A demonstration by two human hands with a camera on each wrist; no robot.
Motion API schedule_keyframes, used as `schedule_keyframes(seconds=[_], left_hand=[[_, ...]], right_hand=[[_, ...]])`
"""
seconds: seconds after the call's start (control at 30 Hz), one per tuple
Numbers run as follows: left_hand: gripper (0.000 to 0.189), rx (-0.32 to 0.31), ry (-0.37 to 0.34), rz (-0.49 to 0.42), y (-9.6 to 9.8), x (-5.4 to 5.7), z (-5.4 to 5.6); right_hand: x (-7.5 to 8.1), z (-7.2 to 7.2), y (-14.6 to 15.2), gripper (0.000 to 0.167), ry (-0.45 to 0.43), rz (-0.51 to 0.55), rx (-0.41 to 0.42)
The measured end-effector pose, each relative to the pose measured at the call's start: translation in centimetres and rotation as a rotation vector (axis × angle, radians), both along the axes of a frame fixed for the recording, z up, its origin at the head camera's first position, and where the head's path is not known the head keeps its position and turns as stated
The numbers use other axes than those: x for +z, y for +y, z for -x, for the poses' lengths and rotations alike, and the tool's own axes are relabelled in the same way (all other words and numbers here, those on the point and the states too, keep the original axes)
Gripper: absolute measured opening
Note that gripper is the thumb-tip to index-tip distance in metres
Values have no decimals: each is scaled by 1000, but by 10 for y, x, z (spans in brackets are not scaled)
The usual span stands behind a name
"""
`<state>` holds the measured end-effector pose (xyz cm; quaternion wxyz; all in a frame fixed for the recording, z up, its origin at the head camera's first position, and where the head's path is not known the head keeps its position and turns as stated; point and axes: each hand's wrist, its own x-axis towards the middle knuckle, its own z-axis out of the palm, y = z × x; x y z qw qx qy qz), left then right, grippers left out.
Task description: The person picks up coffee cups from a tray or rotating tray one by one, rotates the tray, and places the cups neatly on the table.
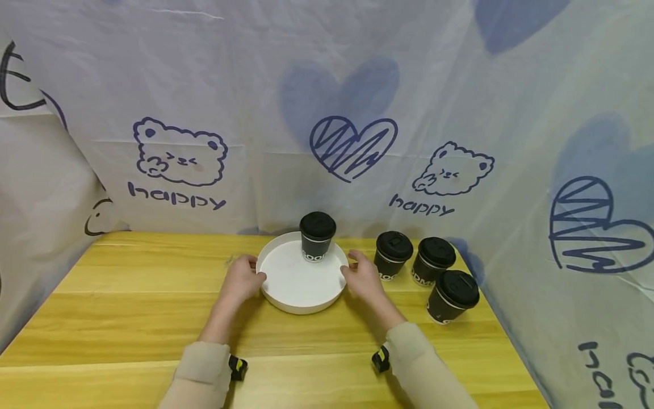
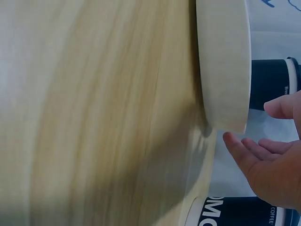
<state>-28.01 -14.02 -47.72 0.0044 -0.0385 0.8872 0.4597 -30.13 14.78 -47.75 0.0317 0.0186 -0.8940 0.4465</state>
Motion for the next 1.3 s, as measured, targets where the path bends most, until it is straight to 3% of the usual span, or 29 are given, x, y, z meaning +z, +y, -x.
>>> schedule_keyframes(seconds=[0.2,0.5,0.93,1.3], left_hand=[[51,-5,-5,-2,-1,-2,7],[50,-3,8,33,-4,-5,13],[58,-8,-38,-22,0,-4,6],[58,2,-44,-47,2,0,-4]], right_hand=[[-5,7,4,47,9,-33,15],[-9,4,6,41,-2,-61,22],[-14,-2,9,39,13,-97,31],[-9,-17,9,41,-23,-28,62]])
